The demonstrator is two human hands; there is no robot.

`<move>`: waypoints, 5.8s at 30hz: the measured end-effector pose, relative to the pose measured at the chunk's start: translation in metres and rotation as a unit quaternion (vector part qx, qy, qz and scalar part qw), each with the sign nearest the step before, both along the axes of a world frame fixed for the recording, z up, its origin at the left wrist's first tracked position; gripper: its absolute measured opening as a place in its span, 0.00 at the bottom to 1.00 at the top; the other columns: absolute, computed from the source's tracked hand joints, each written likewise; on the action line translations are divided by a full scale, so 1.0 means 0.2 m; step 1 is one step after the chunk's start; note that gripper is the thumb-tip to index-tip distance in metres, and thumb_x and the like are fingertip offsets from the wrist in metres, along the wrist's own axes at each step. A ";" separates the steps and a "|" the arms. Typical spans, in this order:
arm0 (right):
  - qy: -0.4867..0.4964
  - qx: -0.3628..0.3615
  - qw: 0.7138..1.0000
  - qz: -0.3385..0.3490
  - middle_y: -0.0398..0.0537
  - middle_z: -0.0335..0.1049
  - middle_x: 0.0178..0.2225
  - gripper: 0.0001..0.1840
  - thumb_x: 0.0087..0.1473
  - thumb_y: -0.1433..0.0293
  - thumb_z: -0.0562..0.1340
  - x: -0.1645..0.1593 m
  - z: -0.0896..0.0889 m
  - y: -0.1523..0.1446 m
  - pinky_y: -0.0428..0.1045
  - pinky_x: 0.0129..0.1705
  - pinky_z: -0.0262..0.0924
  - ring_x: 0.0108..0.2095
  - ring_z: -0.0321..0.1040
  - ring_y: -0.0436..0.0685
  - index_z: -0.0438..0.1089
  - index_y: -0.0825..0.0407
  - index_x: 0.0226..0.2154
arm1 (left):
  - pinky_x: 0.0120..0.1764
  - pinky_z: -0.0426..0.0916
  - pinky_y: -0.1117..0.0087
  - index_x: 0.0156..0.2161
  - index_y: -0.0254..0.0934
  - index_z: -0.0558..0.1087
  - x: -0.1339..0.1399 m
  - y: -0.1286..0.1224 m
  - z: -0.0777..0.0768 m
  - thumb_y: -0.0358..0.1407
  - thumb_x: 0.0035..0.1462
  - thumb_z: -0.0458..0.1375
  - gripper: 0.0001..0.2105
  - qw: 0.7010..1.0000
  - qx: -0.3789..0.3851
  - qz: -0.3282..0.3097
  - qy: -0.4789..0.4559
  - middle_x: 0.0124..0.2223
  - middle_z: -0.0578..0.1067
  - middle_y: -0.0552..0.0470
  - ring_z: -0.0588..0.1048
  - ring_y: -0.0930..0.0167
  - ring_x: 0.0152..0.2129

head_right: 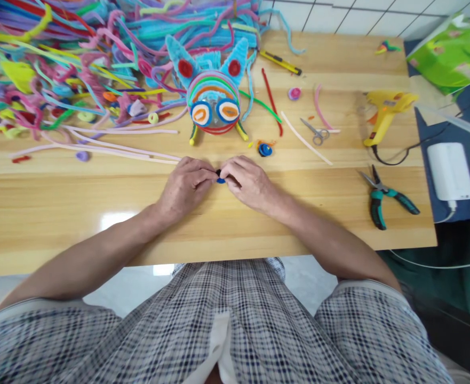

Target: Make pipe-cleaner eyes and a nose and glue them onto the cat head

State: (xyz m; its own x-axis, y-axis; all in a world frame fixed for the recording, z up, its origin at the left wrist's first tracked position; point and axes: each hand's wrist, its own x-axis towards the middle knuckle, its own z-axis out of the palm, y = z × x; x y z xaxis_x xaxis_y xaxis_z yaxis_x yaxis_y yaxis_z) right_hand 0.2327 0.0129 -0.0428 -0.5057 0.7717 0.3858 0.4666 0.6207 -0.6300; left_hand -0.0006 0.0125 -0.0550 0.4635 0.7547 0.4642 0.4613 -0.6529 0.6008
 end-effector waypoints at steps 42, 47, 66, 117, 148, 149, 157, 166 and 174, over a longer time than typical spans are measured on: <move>-0.019 0.071 0.997 0.010 0.48 0.84 0.46 0.12 0.66 0.79 0.61 0.00 -0.01 0.00 0.59 0.52 0.73 0.47 0.79 0.60 0.76 0.46 0.43 | 0.48 0.70 0.60 0.44 0.38 0.79 -0.01 0.00 0.06 0.28 0.71 0.58 0.07 0.998 -0.026 -0.008 0.053 0.41 0.84 0.49 0.78 0.64 0.39; -0.018 0.073 0.997 0.011 0.49 0.84 0.46 0.12 0.66 0.79 0.61 0.00 -0.02 0.00 0.58 0.52 0.73 0.47 0.79 0.60 0.76 0.46 0.44 | 0.47 0.70 0.61 0.43 0.39 0.79 -0.01 0.00 0.07 0.28 0.70 0.59 0.06 0.998 -0.029 -0.008 0.047 0.39 0.84 0.51 0.78 0.65 0.36; -0.052 0.051 0.997 -0.008 0.48 0.83 0.46 0.12 0.67 0.76 0.60 0.00 -0.01 0.00 0.60 0.54 0.70 0.48 0.77 0.61 0.77 0.45 0.42 | 0.45 0.74 0.64 0.43 0.38 0.83 -0.01 -0.03 0.11 0.24 0.65 0.60 0.10 0.997 -0.050 0.016 0.051 0.37 0.85 0.51 0.80 0.67 0.34; 0.015 0.123 0.992 -0.003 0.48 0.84 0.39 0.14 0.61 0.83 0.64 -0.05 -0.06 0.00 0.58 0.44 0.75 0.39 0.78 0.61 0.74 0.46 0.39 | 0.42 0.75 0.68 0.41 0.39 0.81 -0.19 0.53 0.81 0.34 0.69 0.62 0.05 0.982 0.075 0.174 -0.024 0.39 0.86 0.52 0.81 0.69 0.35; 0.009 0.098 0.995 -0.010 0.44 0.82 0.41 0.13 0.65 0.82 0.62 -0.04 -0.01 -0.03 0.52 0.46 0.70 0.40 0.76 0.57 0.71 0.47 0.41 | 0.66 0.72 0.56 0.62 0.34 0.76 -0.06 1.64 0.72 0.28 0.66 0.56 0.22 0.917 0.061 0.181 0.351 0.61 0.81 0.38 0.79 0.52 0.62; 0.011 0.099 0.995 -0.008 0.44 0.82 0.41 0.13 0.65 0.82 0.62 -0.04 -0.01 -0.03 0.52 0.46 0.70 0.40 0.76 0.56 0.72 0.47 0.41 | 0.68 0.70 0.56 0.65 0.32 0.74 -0.04 1.62 0.67 0.29 0.65 0.58 0.24 0.922 0.045 0.157 0.351 0.64 0.79 0.36 0.77 0.52 0.64; 0.014 0.114 0.993 0.010 0.45 0.82 0.41 0.13 0.68 0.81 0.61 -0.02 -0.01 -0.01 0.51 0.46 0.72 0.40 0.79 0.54 0.73 0.47 0.43 | 0.75 0.63 0.55 0.76 0.32 0.62 -0.51 1.39 0.59 0.37 0.69 0.59 0.33 0.954 0.011 0.124 0.272 0.74 0.69 0.36 0.69 0.56 0.72; -0.007 0.121 0.993 0.007 0.45 0.82 0.40 0.13 0.68 0.81 0.61 -0.03 0.00 -0.01 0.51 0.44 0.74 0.39 0.80 0.54 0.73 0.46 0.43 | 0.73 0.63 0.51 0.79 0.32 0.53 -1.16 1.27 0.55 0.29 0.59 0.67 0.46 0.809 -0.043 0.240 0.534 0.79 0.60 0.33 0.64 0.49 0.73; -0.008 0.113 0.994 0.010 0.45 0.83 0.40 0.12 0.68 0.79 0.61 -0.03 0.03 0.00 0.50 0.42 0.75 0.38 0.81 0.54 0.74 0.46 0.42 | 0.68 0.66 0.53 0.81 0.35 0.51 -1.10 1.38 0.48 0.27 0.62 0.63 0.45 0.801 -0.037 0.226 0.554 0.76 0.66 0.33 0.68 0.49 0.69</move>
